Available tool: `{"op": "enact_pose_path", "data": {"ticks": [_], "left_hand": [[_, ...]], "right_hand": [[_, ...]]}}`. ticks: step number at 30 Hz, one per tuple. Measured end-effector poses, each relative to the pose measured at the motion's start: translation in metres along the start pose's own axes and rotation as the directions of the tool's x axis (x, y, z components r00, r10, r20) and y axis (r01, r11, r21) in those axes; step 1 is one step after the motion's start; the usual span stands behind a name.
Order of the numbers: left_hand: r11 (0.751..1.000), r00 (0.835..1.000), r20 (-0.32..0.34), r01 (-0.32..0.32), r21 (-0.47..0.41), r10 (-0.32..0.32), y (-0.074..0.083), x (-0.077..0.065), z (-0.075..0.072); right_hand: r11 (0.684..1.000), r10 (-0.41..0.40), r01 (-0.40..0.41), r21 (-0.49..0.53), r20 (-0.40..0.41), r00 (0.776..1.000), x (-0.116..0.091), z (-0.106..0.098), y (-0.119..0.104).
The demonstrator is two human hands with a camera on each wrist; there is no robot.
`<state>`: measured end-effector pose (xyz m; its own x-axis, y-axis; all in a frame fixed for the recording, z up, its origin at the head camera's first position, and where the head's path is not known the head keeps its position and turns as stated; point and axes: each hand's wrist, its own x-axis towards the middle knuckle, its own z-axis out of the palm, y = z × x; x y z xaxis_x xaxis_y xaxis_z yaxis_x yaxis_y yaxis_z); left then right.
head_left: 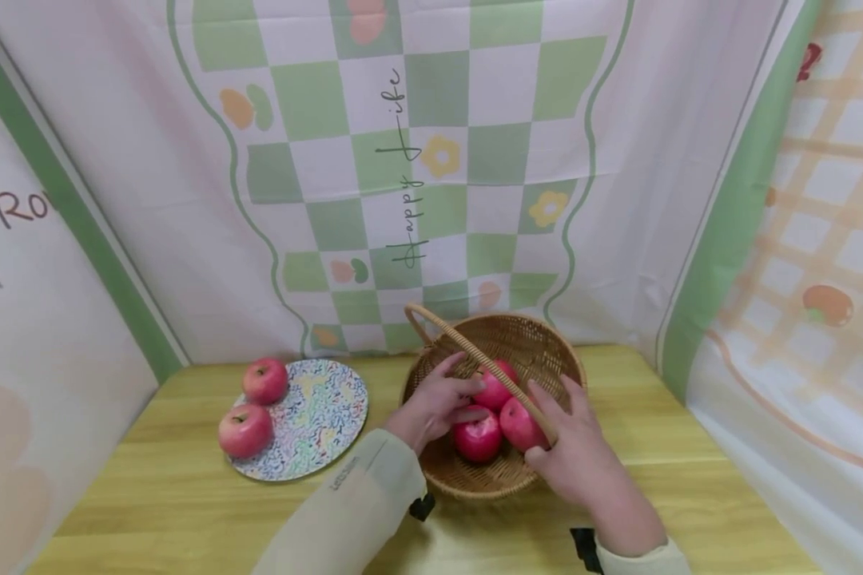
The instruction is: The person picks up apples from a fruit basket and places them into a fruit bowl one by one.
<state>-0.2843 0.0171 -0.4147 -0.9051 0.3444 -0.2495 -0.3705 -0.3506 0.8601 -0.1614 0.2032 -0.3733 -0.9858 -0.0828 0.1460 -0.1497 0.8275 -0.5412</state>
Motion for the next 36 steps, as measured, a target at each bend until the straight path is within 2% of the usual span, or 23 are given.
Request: {"op": "enact_pose_path", "data": {"ticks": [7, 10, 16, 21, 27, 32, 36], "left_hand": [[1.000, 1.000, -0.002, 0.011, -0.015, -0.011, -0.004, 0.009, 0.005], [1.000, 1.000, 0.018, 0.016, -0.006, -0.016, -0.004, 0.010, 0.006], [0.994, 0.992, 0.120, 0.030, 0.105, -0.043, -0.003, 0.011, 0.007], [0.985, 0.989, 0.138, 0.022, 0.173, -0.046, -0.003, 0.010, 0.009], [0.947, 0.982, 0.182, -0.018, 0.319, -0.043, -0.003, 0.008, 0.013], [0.927, 0.981, 0.188, -0.027, 0.374, -0.047, -0.001, 0.006, 0.017], [0.924, 0.987, 0.152, -0.017, 0.382, -0.045, -0.002, 0.008, 0.018]], "right_hand": [[1.000, -0.015, 0.015, 0.001, -0.024, 1.000, -0.001, 0.000, -0.001], [1.000, -0.018, 0.018, -0.002, -0.027, 0.999, -0.001, 0.001, -0.001], [1.000, -0.021, 0.020, -0.016, -0.031, 0.999, 0.000, 0.001, -0.002], [1.000, -0.009, 0.009, -0.019, -0.021, 1.000, 0.000, 0.000, -0.002], [1.000, -0.001, 0.001, -0.021, -0.006, 1.000, 0.000, -0.001, -0.002], [1.000, 0.000, -0.001, -0.020, -0.005, 1.000, 0.000, -0.002, -0.002], [1.000, -0.001, 0.001, -0.022, -0.002, 1.000, 0.000, -0.001, -0.003]]}}
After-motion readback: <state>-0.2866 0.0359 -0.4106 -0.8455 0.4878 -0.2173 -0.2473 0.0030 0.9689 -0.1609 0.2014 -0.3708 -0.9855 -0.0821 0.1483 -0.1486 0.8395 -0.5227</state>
